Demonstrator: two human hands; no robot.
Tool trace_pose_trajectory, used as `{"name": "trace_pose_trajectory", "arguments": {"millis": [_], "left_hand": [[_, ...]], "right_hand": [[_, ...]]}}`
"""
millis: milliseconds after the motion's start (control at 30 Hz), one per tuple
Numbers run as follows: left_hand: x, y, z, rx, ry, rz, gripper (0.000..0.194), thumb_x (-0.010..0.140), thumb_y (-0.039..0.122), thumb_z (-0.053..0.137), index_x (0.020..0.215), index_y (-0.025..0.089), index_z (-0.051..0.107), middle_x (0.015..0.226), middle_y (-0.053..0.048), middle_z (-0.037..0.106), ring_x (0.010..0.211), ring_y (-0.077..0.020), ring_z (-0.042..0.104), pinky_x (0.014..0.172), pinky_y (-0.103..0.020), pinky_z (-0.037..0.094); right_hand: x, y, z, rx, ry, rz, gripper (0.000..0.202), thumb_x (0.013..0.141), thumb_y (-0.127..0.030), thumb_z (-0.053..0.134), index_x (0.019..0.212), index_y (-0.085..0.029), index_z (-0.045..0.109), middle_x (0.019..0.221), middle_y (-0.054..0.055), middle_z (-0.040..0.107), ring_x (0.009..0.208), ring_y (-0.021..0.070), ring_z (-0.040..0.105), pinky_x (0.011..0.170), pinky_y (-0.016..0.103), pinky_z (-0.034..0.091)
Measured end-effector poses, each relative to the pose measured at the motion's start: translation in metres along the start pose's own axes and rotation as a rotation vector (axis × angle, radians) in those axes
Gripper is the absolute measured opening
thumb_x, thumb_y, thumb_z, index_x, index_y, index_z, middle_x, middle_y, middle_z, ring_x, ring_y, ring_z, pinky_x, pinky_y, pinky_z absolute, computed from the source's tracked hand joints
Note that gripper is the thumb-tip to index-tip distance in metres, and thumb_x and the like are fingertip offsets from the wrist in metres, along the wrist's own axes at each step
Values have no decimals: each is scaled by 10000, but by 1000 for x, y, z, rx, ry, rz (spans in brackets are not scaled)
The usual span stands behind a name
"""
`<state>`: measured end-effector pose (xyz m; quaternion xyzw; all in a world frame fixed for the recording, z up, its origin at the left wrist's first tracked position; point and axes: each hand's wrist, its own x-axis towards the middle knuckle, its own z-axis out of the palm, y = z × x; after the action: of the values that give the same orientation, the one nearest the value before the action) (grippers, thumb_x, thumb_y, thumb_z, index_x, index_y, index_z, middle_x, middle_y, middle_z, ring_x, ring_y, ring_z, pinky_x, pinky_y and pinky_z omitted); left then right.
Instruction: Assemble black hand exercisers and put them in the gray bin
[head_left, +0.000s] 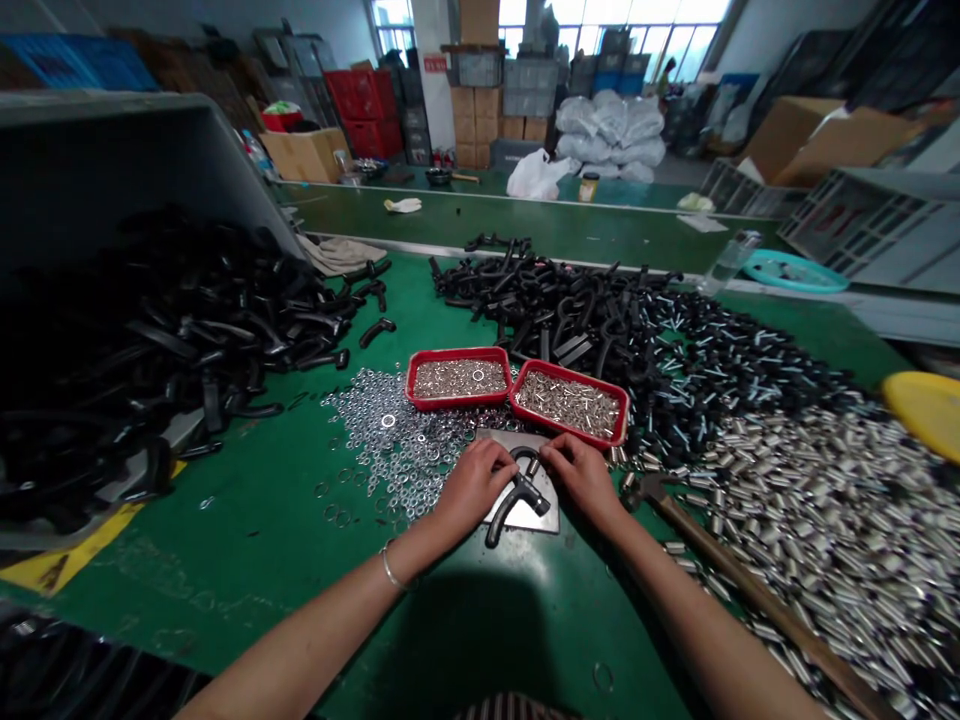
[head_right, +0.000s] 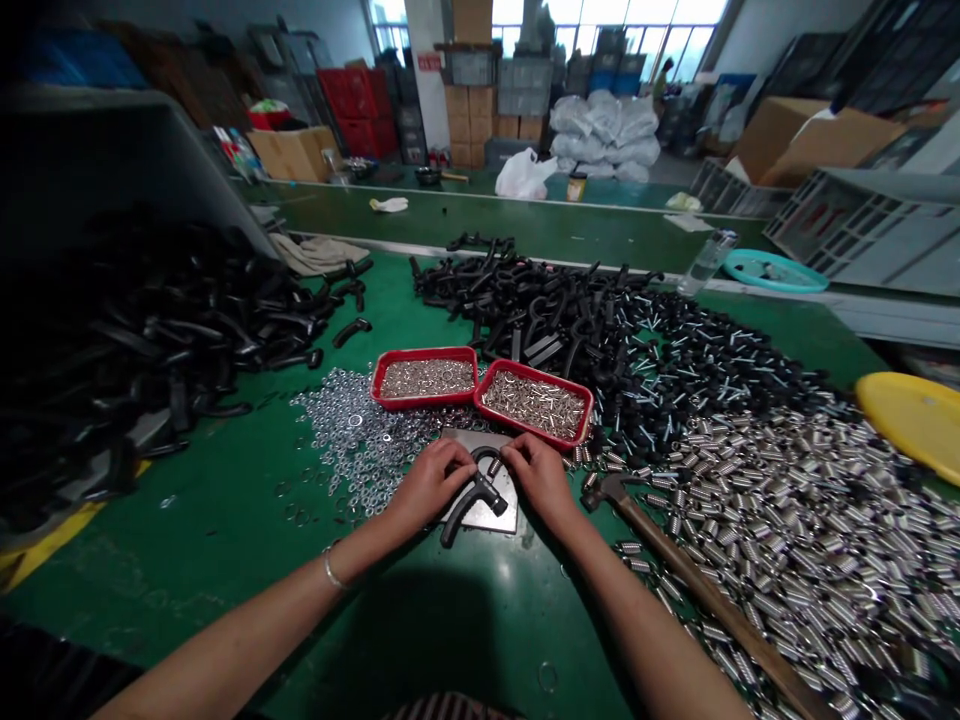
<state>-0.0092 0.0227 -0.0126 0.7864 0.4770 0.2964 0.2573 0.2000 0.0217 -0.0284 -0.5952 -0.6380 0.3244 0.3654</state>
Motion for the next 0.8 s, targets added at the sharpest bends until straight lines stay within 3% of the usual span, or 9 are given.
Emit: {"name": "trace_pose_trajectory", "arguments": {"millis": [167,233,367,467,667,800], "left_hand": [[-2,4,4,199,-63,156,110,969,219,517,895,184,591,938,-60,617,946,-229,552,899,-389,445],[-2,4,5,191,-70,162,115,970,213,511,887,183,586,936,-61,611,944,-227,553,901,-389,447],[-3,1,5,11,15,33,83,935,207,573,854,193,575,899,-35,601,907,-199,559,854,-342,467],[-4,-1,4,-31,39,22,64,923,204,588,860,196,582,902,-31,606,917,-200,562,873,-350,464],[-4,1,9,21,58,29,82,924,202,583,843,198,579,905,-38,612,931,-213,568,898,-370,464],[-6,4,9,65,67,46,76,938,206,570,863,194,574,903,-40,614,932,-215,561,890,-368,464]], "right_hand": [[-5,-17,-1,-579,-82,-294,236,1010,-278,428,915,-180,620,901,90,663,843,220,606,719,297,415],[-2,-24,-1,-728,-110,-339,219,1009,-246,428,915,-179,614,906,100,660,835,222,598,695,292,391],[7,-26,-3,-638,-152,-242,167,997,-276,480,883,-205,580,883,59,670,779,190,603,652,265,371],[5,-21,-1,-517,-108,-186,186,1003,-293,470,863,-208,558,864,47,670,781,187,612,674,263,394],[-3,-15,9,-710,-64,-282,243,1020,-303,416,909,-189,600,928,106,668,858,231,612,704,299,424],[-14,-13,-14,-541,-132,-259,219,1015,-328,435,1093,-210,602,1055,83,678,943,216,636,784,307,473]]}}
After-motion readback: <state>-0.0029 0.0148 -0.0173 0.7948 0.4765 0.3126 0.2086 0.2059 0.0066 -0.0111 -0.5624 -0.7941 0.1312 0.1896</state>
